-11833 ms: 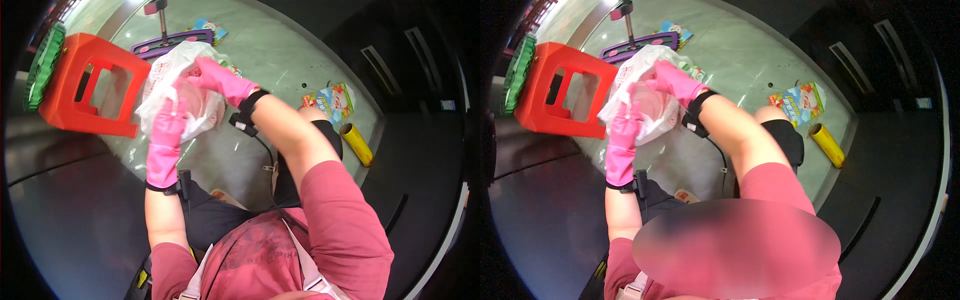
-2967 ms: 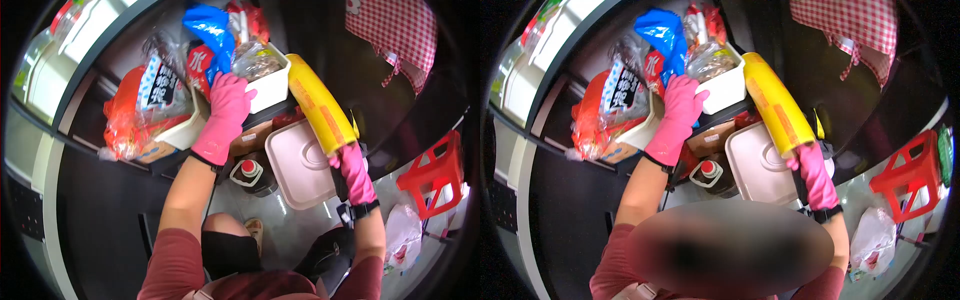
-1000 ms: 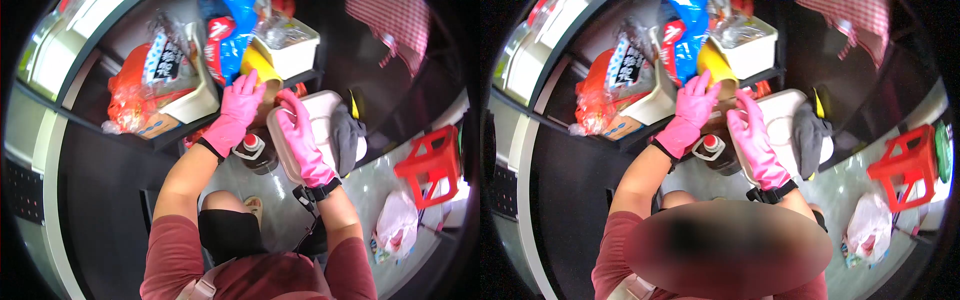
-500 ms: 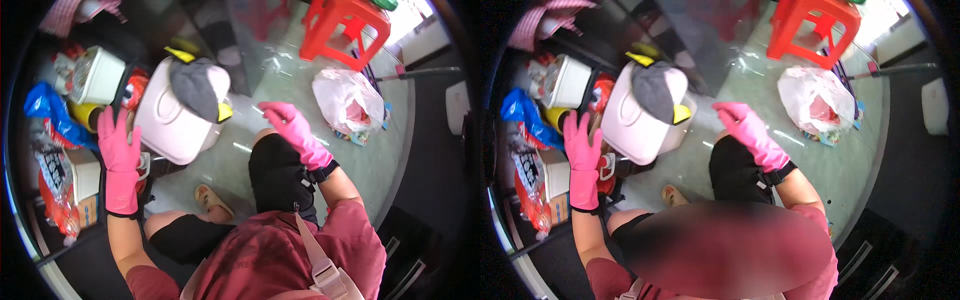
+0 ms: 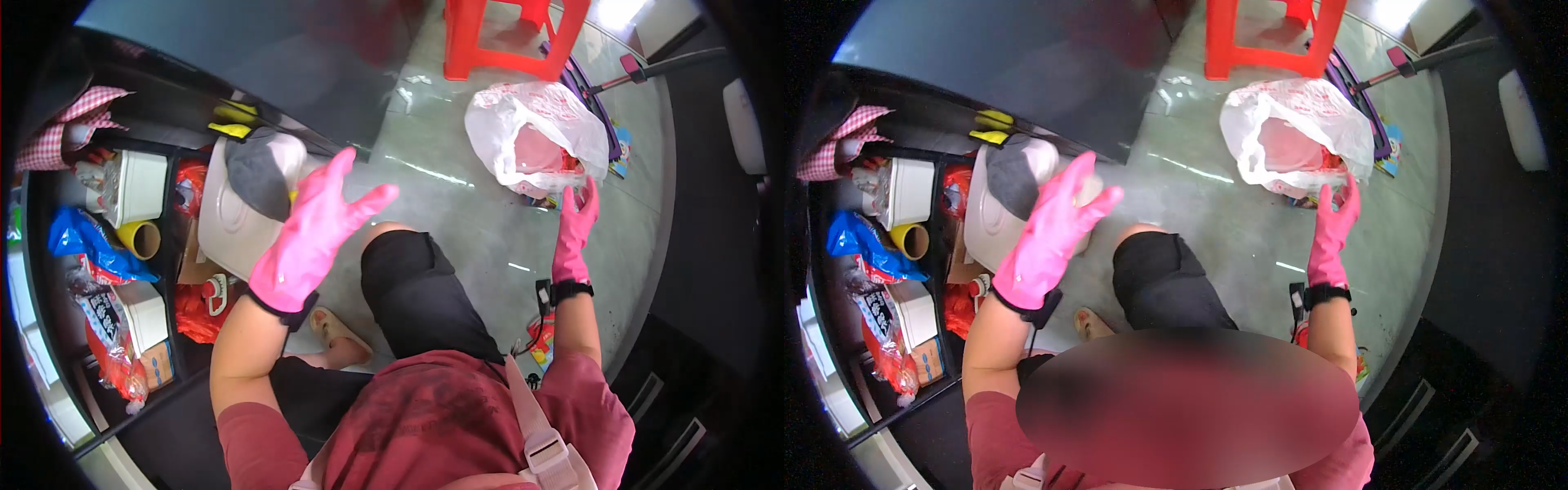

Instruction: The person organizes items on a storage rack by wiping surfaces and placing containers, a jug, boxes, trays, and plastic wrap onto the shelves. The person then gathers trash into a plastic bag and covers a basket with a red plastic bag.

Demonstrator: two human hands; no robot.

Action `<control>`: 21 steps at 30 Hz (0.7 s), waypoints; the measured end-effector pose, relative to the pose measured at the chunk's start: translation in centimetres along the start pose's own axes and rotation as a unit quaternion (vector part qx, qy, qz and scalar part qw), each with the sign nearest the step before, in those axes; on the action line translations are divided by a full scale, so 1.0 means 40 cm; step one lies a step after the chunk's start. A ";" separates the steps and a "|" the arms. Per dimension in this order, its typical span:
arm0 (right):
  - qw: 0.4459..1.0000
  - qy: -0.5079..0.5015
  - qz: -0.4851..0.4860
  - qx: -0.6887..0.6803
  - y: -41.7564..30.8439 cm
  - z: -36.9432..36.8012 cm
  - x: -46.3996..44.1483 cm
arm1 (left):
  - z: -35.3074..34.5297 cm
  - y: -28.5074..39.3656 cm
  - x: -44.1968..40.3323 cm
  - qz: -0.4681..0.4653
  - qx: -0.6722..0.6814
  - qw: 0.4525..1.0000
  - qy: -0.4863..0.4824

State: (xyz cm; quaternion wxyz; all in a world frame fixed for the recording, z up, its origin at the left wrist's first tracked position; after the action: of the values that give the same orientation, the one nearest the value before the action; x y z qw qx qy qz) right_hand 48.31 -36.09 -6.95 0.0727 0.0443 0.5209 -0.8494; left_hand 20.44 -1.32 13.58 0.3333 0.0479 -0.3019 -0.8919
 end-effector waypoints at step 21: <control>0.946 0.001 -0.293 0.139 0.653 0.066 -0.078 | 0.120 0.127 -0.301 -0.127 0.606 0.769 -0.156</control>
State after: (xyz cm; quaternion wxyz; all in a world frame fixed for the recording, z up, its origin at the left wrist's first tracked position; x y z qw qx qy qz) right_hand 55.84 -49.87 -28.24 -0.1865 -0.0994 0.3882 -0.8970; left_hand 31.23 5.58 18.98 0.0665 0.1378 -0.8189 -0.5531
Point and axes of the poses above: each hand's wrist, its own x-axis away from the middle knuckle, its own z-axis out of the back of the hand, y = z × x, the point moved 7 cm from there along -x, towards the middle knuckle, and after that the axes turned 2 degrees about -z, right-handed, at the moved point
